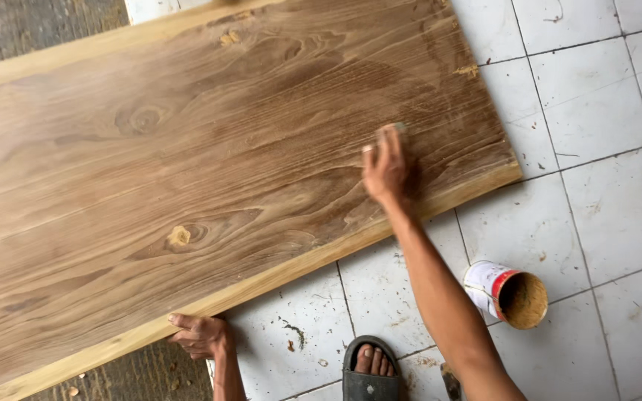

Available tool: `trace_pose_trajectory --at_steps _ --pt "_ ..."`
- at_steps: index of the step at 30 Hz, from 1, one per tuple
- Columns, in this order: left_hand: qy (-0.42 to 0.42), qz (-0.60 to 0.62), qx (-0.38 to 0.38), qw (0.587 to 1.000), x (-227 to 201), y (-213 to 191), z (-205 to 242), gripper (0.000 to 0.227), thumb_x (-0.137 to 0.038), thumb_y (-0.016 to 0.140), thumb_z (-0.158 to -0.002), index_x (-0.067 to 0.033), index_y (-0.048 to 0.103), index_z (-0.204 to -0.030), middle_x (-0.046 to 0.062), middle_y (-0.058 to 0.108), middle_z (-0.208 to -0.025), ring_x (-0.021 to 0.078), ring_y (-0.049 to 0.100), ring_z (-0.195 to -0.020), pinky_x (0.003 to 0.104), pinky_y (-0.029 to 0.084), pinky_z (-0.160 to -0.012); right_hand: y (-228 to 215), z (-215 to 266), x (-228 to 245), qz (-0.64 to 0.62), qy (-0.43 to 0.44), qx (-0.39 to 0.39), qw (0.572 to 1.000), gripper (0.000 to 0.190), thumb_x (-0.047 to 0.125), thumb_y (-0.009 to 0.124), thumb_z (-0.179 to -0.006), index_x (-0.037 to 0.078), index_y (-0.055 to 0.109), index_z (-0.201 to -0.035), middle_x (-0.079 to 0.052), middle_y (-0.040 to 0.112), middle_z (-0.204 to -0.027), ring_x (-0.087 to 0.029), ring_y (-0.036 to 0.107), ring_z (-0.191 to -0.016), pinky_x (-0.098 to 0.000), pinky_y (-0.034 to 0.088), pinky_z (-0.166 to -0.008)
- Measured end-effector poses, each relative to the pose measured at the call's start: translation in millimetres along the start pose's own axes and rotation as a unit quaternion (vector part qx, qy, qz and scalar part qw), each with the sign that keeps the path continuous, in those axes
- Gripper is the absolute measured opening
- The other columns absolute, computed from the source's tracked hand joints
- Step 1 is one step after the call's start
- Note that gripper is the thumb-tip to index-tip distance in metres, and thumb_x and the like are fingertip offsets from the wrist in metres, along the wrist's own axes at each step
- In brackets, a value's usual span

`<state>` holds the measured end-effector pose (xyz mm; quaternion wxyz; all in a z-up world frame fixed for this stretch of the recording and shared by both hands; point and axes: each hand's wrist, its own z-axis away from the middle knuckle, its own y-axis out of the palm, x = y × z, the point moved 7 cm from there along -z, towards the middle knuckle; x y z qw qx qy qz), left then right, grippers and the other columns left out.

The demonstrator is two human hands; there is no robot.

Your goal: The person applies a filler paste to the edges and surface of a large wooden board using a putty knife. They then smooth the filler into the wood grain with their hands and a sanding block, working across the entire surface to ensure an even finish.

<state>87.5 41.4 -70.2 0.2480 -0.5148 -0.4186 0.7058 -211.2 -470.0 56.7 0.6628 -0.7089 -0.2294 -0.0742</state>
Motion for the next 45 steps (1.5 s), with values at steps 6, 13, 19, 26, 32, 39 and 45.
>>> trace_pose_trajectory --at_steps 6,13,19,26,32,39,45 --pt "-0.004 -0.026 0.021 0.999 14.0 -0.8 -5.1 0.110 -0.077 0.016 -0.113 0.0236 0.037 -0.152 -0.008 0.039 -0.059 0.0151 0.043 -0.045 0.038 0.042 -0.037 -3.7 20.3 -18.2 0.030 -0.037 -0.008 0.999 0.052 0.035 0.052 -0.110 0.020 0.049 -0.159 -0.011 0.038 -0.173 -0.036 0.029 -0.162 -0.0675 0.017 -0.128" --pt "-0.013 -0.056 0.015 0.998 19.7 4.7 -3.6 0.114 -0.078 0.009 -0.115 0.0273 0.023 -0.157 0.004 0.057 -0.064 0.0279 0.062 -0.064 0.045 0.055 -0.064 -6.4 24.0 11.2 0.030 -0.121 0.076 0.989 0.065 0.050 0.033 -0.108 0.013 0.046 -0.160 -0.010 0.046 -0.169 -0.031 0.040 -0.158 -0.0620 0.026 -0.126" --pt "-0.003 0.003 0.027 1.000 -4.7 -8.2 1.8 0.080 -0.074 0.015 -0.114 -0.0035 0.052 -0.119 0.006 0.060 -0.075 0.0295 0.059 -0.065 0.050 0.053 -0.069 -10.2 32.7 44.1 -0.008 -0.123 -0.038 0.992 0.056 0.047 0.045 -0.106 0.009 0.058 -0.145 -0.021 0.054 -0.158 -0.040 0.047 -0.149 -0.0680 0.021 -0.126" --pt "-0.024 0.000 0.063 0.998 -2.9 -18.5 6.9 0.079 -0.071 0.018 -0.115 -0.0002 0.052 -0.123 -0.005 0.044 -0.065 0.0181 0.043 -0.050 0.041 0.043 -0.044 -0.9 39.0 39.0 0.007 -0.043 -0.019 0.999 0.049 0.038 0.043 -0.109 0.013 0.053 -0.150 -0.012 0.046 -0.167 -0.032 0.036 -0.159 -0.0599 0.013 -0.132" --pt "-0.012 -0.026 0.031 0.999 6.3 -1.5 -1.6 0.101 -0.075 0.014 -0.113 0.0176 0.042 -0.145 -0.007 0.042 -0.060 0.0184 0.046 -0.050 0.041 0.047 -0.047 -11.3 11.8 9.2 0.025 -0.011 -0.021 0.999 0.060 0.044 0.043 -0.107 0.012 0.045 -0.158 -0.014 0.037 -0.172 -0.035 0.027 -0.162 -0.0645 0.012 -0.129" --pt "-0.018 0.024 0.060 0.998 -8.3 -14.7 7.6 0.065 -0.066 0.022 -0.117 -0.0077 0.052 -0.116 -0.008 0.042 -0.065 0.0156 0.040 -0.049 0.038 0.041 -0.044 -18.2 -7.4 -28.3 -0.021 -0.120 -0.034 0.992 0.026 0.013 0.051 -0.102 0.014 0.065 -0.123 -0.010 0.048 -0.166 -0.031 0.043 -0.154 -0.0598 0.028 -0.122" --pt "-0.027 0.010 0.063 0.998 -24.0 -29.1 17.6 0.072 -0.066 0.019 -0.117 -0.0018 0.051 -0.128 0.013 0.068 -0.081 0.0350 0.066 -0.073 0.053 0.055 -0.076 7.1 53.2 63.2 0.082 -0.222 0.106 0.966 0.073 0.045 0.036 -0.106 0.010 0.027 -0.168 -0.013 0.025 -0.178 -0.035 0.023 -0.166 -0.0560 0.016 -0.134"
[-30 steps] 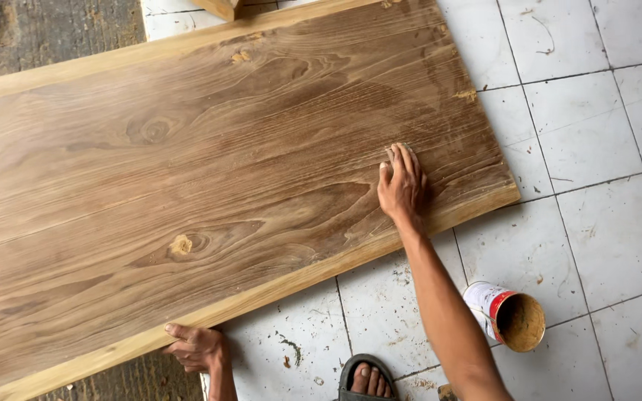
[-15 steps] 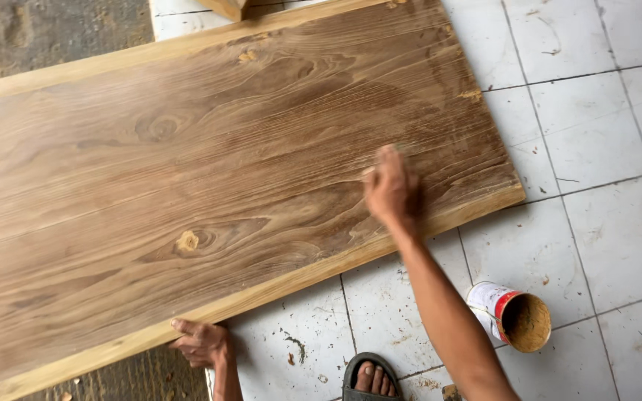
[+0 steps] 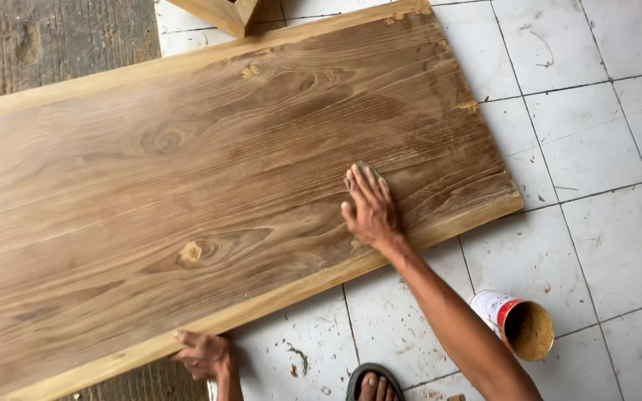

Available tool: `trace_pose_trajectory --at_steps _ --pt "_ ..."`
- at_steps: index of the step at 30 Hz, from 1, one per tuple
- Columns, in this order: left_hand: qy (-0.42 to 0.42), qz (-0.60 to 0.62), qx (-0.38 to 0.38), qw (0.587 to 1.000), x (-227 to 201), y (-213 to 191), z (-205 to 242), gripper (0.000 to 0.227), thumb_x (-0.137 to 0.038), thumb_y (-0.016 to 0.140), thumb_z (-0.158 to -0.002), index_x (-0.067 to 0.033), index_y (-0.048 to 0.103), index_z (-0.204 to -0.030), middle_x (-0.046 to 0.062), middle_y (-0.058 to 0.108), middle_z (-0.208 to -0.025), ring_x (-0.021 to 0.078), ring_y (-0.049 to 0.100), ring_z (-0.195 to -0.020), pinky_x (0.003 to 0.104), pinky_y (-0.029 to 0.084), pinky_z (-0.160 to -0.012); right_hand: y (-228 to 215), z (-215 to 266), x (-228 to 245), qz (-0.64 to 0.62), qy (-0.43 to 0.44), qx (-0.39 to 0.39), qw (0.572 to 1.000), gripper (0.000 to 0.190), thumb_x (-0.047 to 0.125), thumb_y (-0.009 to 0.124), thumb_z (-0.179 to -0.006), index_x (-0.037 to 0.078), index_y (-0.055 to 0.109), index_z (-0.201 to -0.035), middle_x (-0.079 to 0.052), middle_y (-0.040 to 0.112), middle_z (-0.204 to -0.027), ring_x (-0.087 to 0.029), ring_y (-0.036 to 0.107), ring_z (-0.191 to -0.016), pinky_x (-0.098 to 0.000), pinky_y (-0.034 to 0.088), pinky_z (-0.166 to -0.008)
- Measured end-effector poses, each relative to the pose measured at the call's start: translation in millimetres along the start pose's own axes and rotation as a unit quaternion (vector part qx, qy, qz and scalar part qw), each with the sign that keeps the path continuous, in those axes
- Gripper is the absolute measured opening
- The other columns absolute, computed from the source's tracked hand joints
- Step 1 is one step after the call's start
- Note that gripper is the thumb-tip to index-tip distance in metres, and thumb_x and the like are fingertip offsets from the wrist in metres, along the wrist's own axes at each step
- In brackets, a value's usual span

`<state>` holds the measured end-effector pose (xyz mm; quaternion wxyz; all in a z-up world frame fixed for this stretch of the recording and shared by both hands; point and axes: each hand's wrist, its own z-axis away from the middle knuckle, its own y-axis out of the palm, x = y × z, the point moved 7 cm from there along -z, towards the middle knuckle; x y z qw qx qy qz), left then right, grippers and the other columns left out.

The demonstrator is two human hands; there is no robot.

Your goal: The person applies a filler paste to the edges and surface of a large wooden board using a putty knife. They then smooth the filler into the wood grain with their hands and a sanding block, working across the entire surface to ensure an even finish.

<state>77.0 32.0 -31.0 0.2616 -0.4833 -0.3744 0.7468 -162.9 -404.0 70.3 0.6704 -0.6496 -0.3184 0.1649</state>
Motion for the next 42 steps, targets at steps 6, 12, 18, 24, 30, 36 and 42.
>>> trace_pose_trajectory --at_steps 6,12,18,24,30,36,42 --pt "0.016 -0.041 -0.042 0.998 34.8 25.5 -24.9 0.073 -0.073 0.019 -0.115 -0.0079 0.053 -0.113 -0.011 0.036 -0.062 0.0139 0.039 -0.047 0.036 0.042 -0.042 -24.2 -15.3 -55.4 -0.058 0.170 -0.117 0.977 0.040 0.032 0.054 -0.106 0.013 0.057 -0.142 -0.020 0.036 -0.171 -0.043 0.025 -0.161 -0.0694 0.010 -0.129" --pt "0.027 -0.047 -0.025 0.998 30.2 26.5 -24.2 0.107 -0.074 0.015 -0.112 0.0233 0.040 -0.148 -0.011 0.033 -0.055 0.0140 0.038 -0.042 0.037 0.040 -0.037 9.2 -21.4 -107.9 -0.037 0.209 -0.127 0.969 0.051 0.042 0.042 -0.110 0.021 0.051 -0.156 -0.006 0.031 -0.177 -0.031 0.024 -0.163 -0.0648 0.013 -0.131" --pt "0.007 -0.029 -0.020 0.999 21.2 18.3 -15.0 0.089 -0.073 0.015 -0.113 0.0065 0.050 -0.132 -0.005 0.044 -0.061 0.0205 0.048 -0.051 0.041 0.047 -0.049 -59.0 -16.3 -44.1 -0.002 0.062 -0.149 0.987 0.041 0.006 0.069 -0.093 0.019 0.063 -0.131 -0.009 0.064 -0.135 -0.032 0.056 -0.126 -0.0540 0.044 -0.106" --pt "0.026 -0.034 -0.049 0.998 32.6 23.8 -20.7 0.074 -0.067 0.021 -0.118 -0.0008 0.055 -0.122 0.012 0.068 -0.077 0.0311 0.063 -0.063 0.048 0.054 -0.063 -17.4 0.2 -35.3 0.019 0.024 0.001 1.000 0.065 0.049 0.033 -0.108 0.013 0.043 -0.161 -0.012 0.042 -0.171 -0.037 0.037 -0.158 -0.0630 0.031 -0.125" --pt "0.012 -0.008 -0.039 0.999 28.2 20.9 -17.1 0.072 -0.072 0.018 -0.113 -0.0081 0.050 -0.113 -0.004 0.047 -0.066 0.0220 0.048 -0.057 0.044 0.047 -0.061 -17.2 -4.4 -12.0 -0.039 0.142 -0.039 0.988 0.074 0.045 0.038 -0.113 0.006 0.014 -0.171 -0.018 0.001 -0.180 -0.037 -0.003 -0.166 -0.0607 -0.003 -0.134" --pt "-0.033 0.009 0.058 0.998 2.0 5.2 0.4 0.068 -0.066 0.019 -0.115 -0.0080 0.051 -0.101 0.011 0.060 -0.074 0.0310 0.062 -0.061 0.050 0.056 -0.055 -66.3 10.8 -0.8 0.015 -0.056 -0.063 0.996 0.059 0.008 0.059 -0.097 0.012 0.054 -0.155 -0.021 0.053 -0.163 -0.045 0.050 -0.151 -0.0656 0.031 -0.126" --pt "-0.015 -0.023 -0.002 1.000 22.4 20.6 -15.2 0.073 -0.073 0.015 -0.111 -0.0089 0.051 -0.112 -0.007 0.042 -0.062 0.0181 0.047 -0.049 0.039 0.047 -0.047 -80.1 43.5 -245.9 -0.095 0.413 0.023 0.905 0.077 0.053 0.003 -0.107 0.016 0.014 -0.173 -0.005 0.007 -0.182 -0.026 0.002 -0.168 -0.0408 -0.004 -0.133"
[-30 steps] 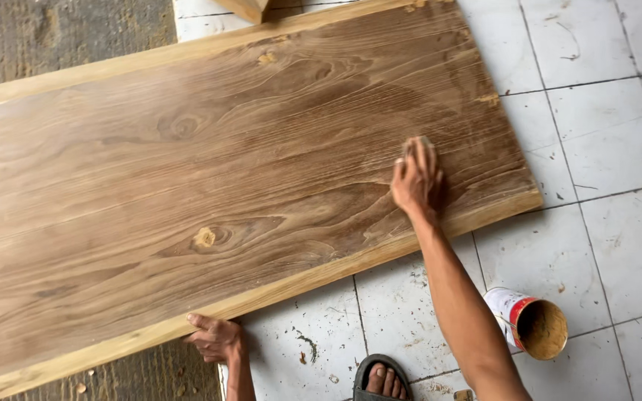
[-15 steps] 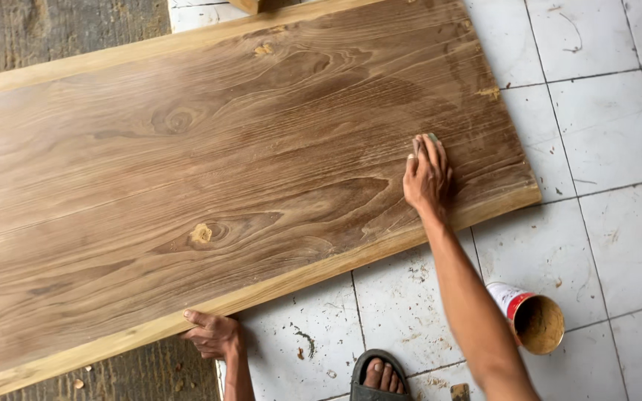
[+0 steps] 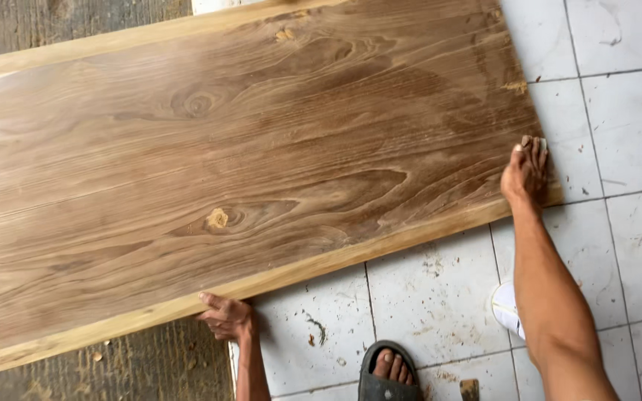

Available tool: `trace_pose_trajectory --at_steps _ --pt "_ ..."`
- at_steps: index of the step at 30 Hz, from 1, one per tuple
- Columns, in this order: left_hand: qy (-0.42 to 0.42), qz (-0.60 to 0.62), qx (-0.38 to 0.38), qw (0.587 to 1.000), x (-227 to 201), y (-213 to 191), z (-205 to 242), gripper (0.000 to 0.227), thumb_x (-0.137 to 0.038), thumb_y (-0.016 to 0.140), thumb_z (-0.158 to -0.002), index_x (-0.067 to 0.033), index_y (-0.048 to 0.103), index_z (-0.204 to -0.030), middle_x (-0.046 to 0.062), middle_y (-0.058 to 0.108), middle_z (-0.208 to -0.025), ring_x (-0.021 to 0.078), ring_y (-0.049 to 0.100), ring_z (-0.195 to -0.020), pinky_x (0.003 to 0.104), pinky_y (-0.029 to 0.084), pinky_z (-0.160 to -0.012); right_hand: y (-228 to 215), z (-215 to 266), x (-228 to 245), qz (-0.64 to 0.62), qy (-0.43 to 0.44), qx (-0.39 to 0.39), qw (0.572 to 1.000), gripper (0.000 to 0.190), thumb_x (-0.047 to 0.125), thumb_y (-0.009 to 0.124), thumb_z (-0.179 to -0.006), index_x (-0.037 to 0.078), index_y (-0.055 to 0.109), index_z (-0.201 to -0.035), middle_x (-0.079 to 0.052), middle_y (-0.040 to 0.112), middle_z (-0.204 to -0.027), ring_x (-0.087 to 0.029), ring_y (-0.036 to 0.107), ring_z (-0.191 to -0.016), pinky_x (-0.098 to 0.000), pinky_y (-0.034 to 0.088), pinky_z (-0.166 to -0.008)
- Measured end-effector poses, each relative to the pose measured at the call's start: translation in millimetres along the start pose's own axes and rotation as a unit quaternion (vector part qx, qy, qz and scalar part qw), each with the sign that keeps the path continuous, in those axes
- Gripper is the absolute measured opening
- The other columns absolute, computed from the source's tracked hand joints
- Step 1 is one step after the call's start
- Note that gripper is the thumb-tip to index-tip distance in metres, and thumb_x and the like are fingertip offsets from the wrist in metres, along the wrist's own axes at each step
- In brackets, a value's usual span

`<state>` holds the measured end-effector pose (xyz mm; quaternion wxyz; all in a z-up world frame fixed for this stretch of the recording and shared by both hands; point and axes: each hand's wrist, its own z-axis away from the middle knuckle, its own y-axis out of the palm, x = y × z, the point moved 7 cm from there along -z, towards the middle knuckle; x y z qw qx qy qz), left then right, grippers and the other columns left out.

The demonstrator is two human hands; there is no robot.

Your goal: The person applies a filler paste to the edges and surface of a large wooden board using a putty knife. They then smooth the filler into the wood grain with their hands and a sanding block, working across the entire surface to ensure an even finish.

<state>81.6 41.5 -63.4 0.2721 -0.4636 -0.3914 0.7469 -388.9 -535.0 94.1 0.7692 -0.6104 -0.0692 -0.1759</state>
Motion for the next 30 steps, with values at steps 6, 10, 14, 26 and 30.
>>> trace_pose_trajectory --at_steps 6,10,14,26,30 --pt "0.012 -0.038 -0.020 0.999 3.6 -3.5 -0.6 0.114 -0.076 0.010 -0.111 0.0270 0.023 -0.159 -0.002 0.046 -0.056 0.0224 0.052 -0.051 0.041 0.049 -0.050 76.4 196.8 144.7 0.030 -0.500 -0.187 0.845 0.070 0.034 0.034 -0.117 0.019 -0.004 -0.173 -0.003 -0.001 -0.183 -0.026 0.003 -0.172 -0.0529 0.016 -0.139" --pt "0.049 0.057 -0.017 0.997 -3.2 -3.2 -6.5 0.090 -0.076 0.019 -0.109 0.0035 0.050 -0.138 -0.005 0.045 -0.066 0.0180 0.051 -0.055 0.039 0.050 -0.053 95.8 212.4 115.2 0.178 -0.506 0.071 0.841 0.067 0.053 0.012 -0.110 0.024 0.010 -0.170 0.001 0.014 -0.180 -0.028 0.016 -0.167 -0.0523 0.017 -0.135" --pt "0.035 0.013 -0.046 0.998 9.9 -3.1 -7.6 0.083 -0.070 0.020 -0.114 0.0054 0.050 -0.130 0.011 0.060 -0.076 0.0329 0.061 -0.068 0.052 0.051 -0.070 12.1 57.8 -7.4 0.084 -0.213 -0.094 0.969 0.049 0.024 0.033 -0.104 0.016 0.031 -0.152 -0.007 0.032 -0.156 -0.030 0.032 -0.137 -0.0417 0.027 -0.097" --pt "0.050 0.005 -0.052 0.997 26.1 9.6 -26.7 0.097 -0.074 0.018 -0.114 0.0149 0.034 -0.147 -0.007 0.035 -0.064 0.0143 0.041 -0.055 0.036 0.045 -0.055 86.4 232.7 67.8 0.013 -0.346 -0.071 0.935 0.081 0.069 -0.001 -0.107 0.021 0.013 -0.171 -0.012 0.014 -0.179 -0.034 0.010 -0.168 -0.0546 0.003 -0.136" --pt "0.045 0.029 -0.048 0.997 24.4 10.5 -29.3 0.093 -0.065 0.024 -0.113 0.0166 0.035 -0.156 -0.013 0.025 -0.061 0.0081 0.032 -0.049 0.032 0.033 -0.041 49.4 84.3 -62.3 0.123 -0.072 -0.076 0.987 0.074 0.050 0.009 -0.113 0.003 -0.001 -0.170 -0.015 -0.005 -0.181 -0.033 -0.003 -0.167 -0.0450 0.000 -0.138"
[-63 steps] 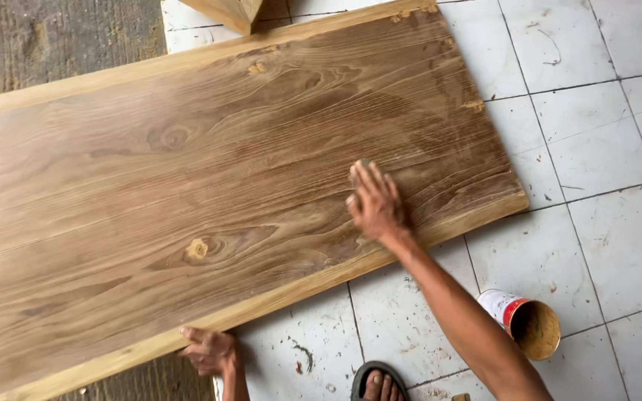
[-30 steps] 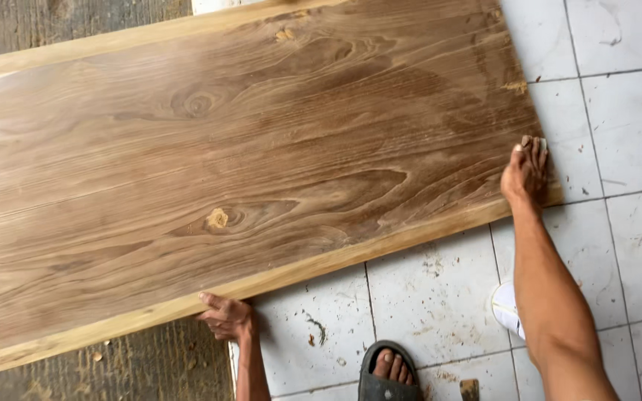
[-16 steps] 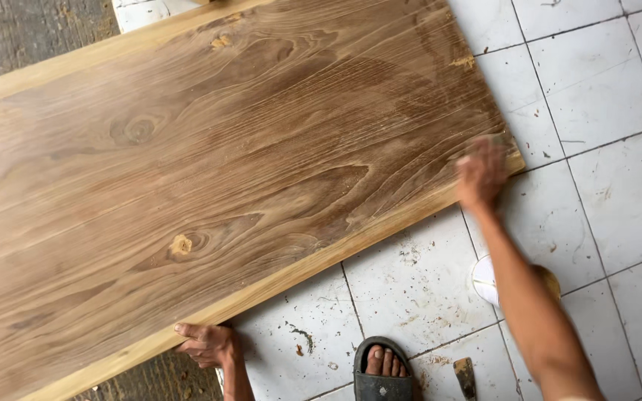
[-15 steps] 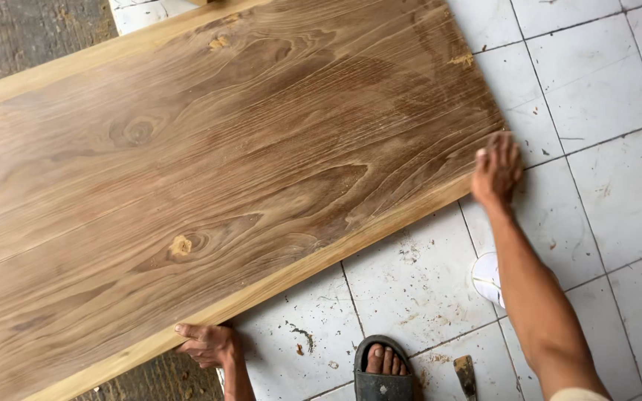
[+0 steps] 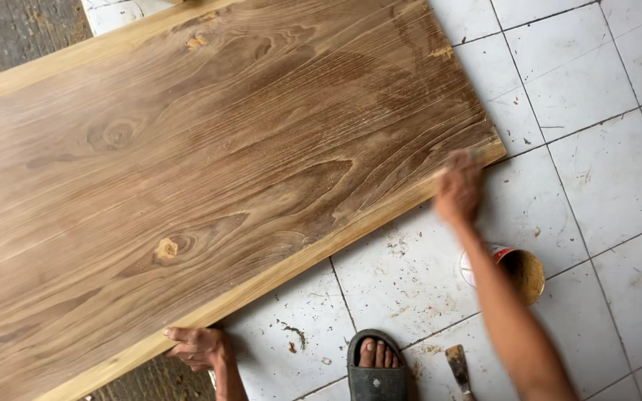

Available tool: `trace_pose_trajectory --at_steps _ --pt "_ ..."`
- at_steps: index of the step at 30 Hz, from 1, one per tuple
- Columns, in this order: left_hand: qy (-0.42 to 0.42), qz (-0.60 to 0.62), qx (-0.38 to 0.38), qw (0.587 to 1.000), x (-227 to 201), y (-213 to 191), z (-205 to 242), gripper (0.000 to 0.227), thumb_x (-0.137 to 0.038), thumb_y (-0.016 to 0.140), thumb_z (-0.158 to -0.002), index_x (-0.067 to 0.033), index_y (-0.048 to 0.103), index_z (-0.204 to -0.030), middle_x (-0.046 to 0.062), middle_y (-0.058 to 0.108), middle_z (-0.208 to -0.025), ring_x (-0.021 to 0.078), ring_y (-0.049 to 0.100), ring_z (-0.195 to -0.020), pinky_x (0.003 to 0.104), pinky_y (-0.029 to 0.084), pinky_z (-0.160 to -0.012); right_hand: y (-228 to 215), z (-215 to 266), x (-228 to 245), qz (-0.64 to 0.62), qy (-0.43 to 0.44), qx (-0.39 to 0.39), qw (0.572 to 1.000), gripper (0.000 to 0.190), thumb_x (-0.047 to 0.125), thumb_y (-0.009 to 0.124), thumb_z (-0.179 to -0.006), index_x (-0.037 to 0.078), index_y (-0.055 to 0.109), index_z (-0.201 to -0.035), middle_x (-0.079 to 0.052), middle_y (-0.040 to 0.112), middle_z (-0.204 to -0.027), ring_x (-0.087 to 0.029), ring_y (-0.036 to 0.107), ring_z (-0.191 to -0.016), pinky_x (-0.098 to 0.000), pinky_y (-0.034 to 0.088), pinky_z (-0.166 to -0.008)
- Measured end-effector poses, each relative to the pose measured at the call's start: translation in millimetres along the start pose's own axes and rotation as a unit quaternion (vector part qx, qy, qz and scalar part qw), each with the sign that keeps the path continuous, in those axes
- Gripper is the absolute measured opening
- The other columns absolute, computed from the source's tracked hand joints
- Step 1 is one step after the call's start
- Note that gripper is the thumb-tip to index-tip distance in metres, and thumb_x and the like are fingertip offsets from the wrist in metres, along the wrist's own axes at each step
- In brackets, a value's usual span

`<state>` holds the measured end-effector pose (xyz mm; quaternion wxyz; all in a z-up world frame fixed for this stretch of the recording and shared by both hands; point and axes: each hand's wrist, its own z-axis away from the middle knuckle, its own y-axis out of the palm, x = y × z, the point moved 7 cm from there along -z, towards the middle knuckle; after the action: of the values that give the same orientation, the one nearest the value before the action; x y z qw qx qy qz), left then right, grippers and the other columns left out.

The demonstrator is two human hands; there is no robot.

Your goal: The person applies a filler paste to the edges and surface of a large wooden board using a putty knife. They then smooth the filler into the wood grain with their hands and a sanding block, working across the entire surface to ensure an even finish.

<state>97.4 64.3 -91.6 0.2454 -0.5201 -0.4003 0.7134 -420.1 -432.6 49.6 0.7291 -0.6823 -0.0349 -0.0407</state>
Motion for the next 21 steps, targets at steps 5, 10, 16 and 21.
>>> trace_pose_trajectory --at_steps 5,10,16,21 --pt "-0.038 -0.026 0.024 0.999 -31.1 -26.3 25.9 0.082 -0.069 0.020 -0.114 0.0046 0.049 -0.133 0.014 0.057 -0.087 0.0318 0.059 -0.074 0.051 0.050 -0.067 -29.8 -49.8 -30.6 -0.030 0.109 0.027 0.993 0.072 0.048 0.024 -0.113 0.009 0.016 -0.173 -0.013 0.010 -0.181 -0.038 0.009 -0.165 -0.0572 0.011 -0.131" --pt "-0.025 -0.048 -0.020 0.998 -42.6 -37.9 38.6 0.079 -0.066 0.024 -0.116 0.0081 0.051 -0.129 0.041 0.071 -0.101 0.0593 0.068 -0.091 0.068 0.046 -0.080 -25.3 -18.3 -3.5 -0.021 0.049 0.051 0.997 0.086 0.062 0.023 -0.107 0.005 0.012 -0.171 -0.016 0.003 -0.181 -0.034 -0.001 -0.168 -0.0542 0.001 -0.133" --pt "-0.034 0.014 0.009 0.999 -43.8 -36.6 36.7 0.091 -0.066 0.023 -0.114 0.0138 0.030 -0.159 0.004 0.057 -0.067 0.0265 0.059 -0.060 0.047 0.053 -0.059 -40.4 -30.1 -21.4 -0.047 0.169 0.061 0.983 0.077 0.056 0.017 -0.111 0.011 0.009 -0.173 -0.010 -0.003 -0.181 -0.034 -0.001 -0.167 -0.0595 0.004 -0.133" --pt "-0.091 -0.018 0.064 0.994 -46.6 -26.6 36.6 0.101 -0.082 0.014 -0.105 0.0065 0.047 -0.140 0.018 0.068 -0.091 0.0354 0.067 -0.077 0.051 0.060 -0.068 -26.6 -49.1 -57.9 -0.030 0.092 -0.027 0.995 0.072 0.042 0.032 -0.112 0.000 0.029 -0.171 -0.024 0.023 -0.176 -0.042 0.021 -0.161 -0.0599 0.014 -0.127"
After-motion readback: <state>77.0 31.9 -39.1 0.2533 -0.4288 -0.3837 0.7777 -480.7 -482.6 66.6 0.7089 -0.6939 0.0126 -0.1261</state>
